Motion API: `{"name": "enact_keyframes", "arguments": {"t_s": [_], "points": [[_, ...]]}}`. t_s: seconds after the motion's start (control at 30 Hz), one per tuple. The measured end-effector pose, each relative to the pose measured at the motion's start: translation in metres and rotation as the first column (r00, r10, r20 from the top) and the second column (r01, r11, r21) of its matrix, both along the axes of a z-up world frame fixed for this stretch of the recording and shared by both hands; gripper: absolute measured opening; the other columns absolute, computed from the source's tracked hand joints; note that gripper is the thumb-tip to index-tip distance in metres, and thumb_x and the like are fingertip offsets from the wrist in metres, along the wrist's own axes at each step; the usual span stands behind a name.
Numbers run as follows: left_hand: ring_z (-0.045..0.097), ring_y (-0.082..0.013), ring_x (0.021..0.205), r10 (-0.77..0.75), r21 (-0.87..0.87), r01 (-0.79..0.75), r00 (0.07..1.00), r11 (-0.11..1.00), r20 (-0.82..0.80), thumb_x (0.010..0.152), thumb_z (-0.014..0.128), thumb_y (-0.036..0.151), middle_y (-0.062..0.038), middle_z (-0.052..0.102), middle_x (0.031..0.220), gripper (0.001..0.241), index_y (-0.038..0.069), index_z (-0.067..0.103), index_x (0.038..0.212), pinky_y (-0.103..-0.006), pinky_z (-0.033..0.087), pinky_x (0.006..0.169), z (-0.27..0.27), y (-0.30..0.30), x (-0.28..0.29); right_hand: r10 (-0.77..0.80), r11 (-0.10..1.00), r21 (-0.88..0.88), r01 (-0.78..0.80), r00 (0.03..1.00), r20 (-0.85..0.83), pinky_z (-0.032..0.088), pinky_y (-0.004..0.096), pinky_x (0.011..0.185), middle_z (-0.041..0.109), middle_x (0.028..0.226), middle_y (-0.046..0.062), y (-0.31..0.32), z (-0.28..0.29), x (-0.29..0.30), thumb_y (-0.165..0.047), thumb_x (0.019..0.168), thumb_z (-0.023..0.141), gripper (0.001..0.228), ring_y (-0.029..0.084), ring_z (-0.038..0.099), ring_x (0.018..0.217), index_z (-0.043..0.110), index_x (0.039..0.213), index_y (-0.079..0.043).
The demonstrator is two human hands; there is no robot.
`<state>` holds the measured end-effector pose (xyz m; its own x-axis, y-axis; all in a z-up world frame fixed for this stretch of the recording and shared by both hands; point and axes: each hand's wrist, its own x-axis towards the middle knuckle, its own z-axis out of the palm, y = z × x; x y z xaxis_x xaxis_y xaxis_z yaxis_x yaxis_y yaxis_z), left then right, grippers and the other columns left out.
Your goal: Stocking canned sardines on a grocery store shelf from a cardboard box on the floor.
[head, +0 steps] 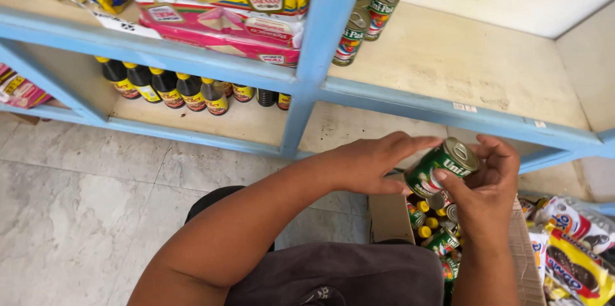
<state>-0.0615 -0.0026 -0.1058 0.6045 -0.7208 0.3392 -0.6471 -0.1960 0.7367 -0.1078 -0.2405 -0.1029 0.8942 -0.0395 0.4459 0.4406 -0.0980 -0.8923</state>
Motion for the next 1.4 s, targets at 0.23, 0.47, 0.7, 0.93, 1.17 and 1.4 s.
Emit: {"name": "enact_keyframes", "arguments": {"t_s": [0.23, 0.47, 0.7, 0.93, 1.17, 1.4], "points": [[0.057, -0.0397, 0.132, 0.162, -0.296, -0.106, 0.972, 0.949, 0.171, 0.092, 0.080, 0.034, -0.023, 0.052, 0.148, 0.098, 0.023, 0.014, 0.164, -0.0468, 0.053, 0.102, 0.005, 0.016, 0.011, 0.060, 0.994, -0.092, -0.051, 0.993, 0.104, 0.058, 0.030, 0.096, 0.054, 0.127, 0.006, 0.059, 0.029, 0.018, 0.010, 0.079, 0.082, 0.078, 0.016, 0.063, 0.112, 0.041, 0.142, -0.009], [0.068, -0.0326, 0.109, 0.350, -0.295, -0.289, 0.919, 0.911, 0.181, 0.096, 0.075, 0.025, -0.014, 0.059, 0.134, 0.087, 0.028, 0.021, 0.165, -0.0421, 0.059, 0.086, 0.022, 0.039, 0.008, 0.138, 0.990, -0.064, -0.125, 0.955, 0.262, 0.052, 0.028, 0.096, 0.050, 0.121, 0.003, 0.078, 0.017, 0.054, 0.011, 0.091, 0.084, 0.062, 0.013, 0.059, 0.110, 0.043, 0.132, -0.009], [0.068, -0.0274, 0.071, 0.666, -0.262, -0.632, 0.569, 0.729, 0.482, 0.099, 0.067, 0.013, -0.008, 0.057, 0.127, 0.079, 0.040, 0.027, 0.161, -0.0395, 0.055, 0.054, 0.008, 0.040, 0.024, 0.205, 0.978, -0.109, -0.176, 0.891, 0.405, 0.050, 0.027, 0.099, 0.046, 0.126, -0.001, 0.097, 0.009, 0.097, 0.012, 0.096, 0.084, 0.056, 0.011, 0.055, 0.110, 0.047, 0.132, -0.008], [0.069, -0.0280, 0.068, 0.715, -0.254, -0.679, 0.579, 0.689, 0.392, 0.099, 0.069, 0.022, -0.007, 0.059, 0.125, 0.075, 0.038, 0.027, 0.159, -0.0417, 0.054, 0.051, 0.000, 0.038, 0.039, 0.206, 0.978, -0.080, -0.191, 0.936, 0.284, 0.053, 0.030, 0.099, 0.047, 0.127, 0.003, 0.095, -0.010, 0.118, 0.011, 0.098, 0.082, 0.054, 0.013, 0.058, 0.111, 0.047, 0.135, -0.008], [0.071, -0.0286, 0.075, 0.715, -0.181, -0.701, 0.618, 0.689, 0.327, 0.094, 0.072, 0.028, -0.007, 0.060, 0.119, 0.086, 0.037, 0.019, 0.161, -0.0423, 0.057, 0.055, 0.001, 0.038, 0.044, 0.305, 0.924, -0.281, -0.258, 0.942, 0.138, 0.051, 0.030, 0.106, 0.046, 0.137, 0.002, 0.086, -0.005, 0.119, 0.011, 0.083, 0.082, 0.098, 0.012, 0.051, 0.120, 0.029, 0.160, -0.017], [0.071, -0.0288, 0.078, 0.693, -0.144, -0.690, 0.646, 0.709, 0.320, 0.092, 0.072, 0.023, -0.008, 0.061, 0.117, 0.094, 0.038, 0.011, 0.162, -0.0421, 0.058, 0.058, 0.001, 0.039, 0.044, 0.273, 0.927, -0.299, -0.225, 0.953, 0.128, 0.053, 0.029, 0.102, 0.047, 0.130, 0.002, 0.083, -0.011, 0.123, 0.011, 0.084, 0.085, 0.100, 0.011, 0.055, 0.113, 0.028, 0.161, -0.018]]}}
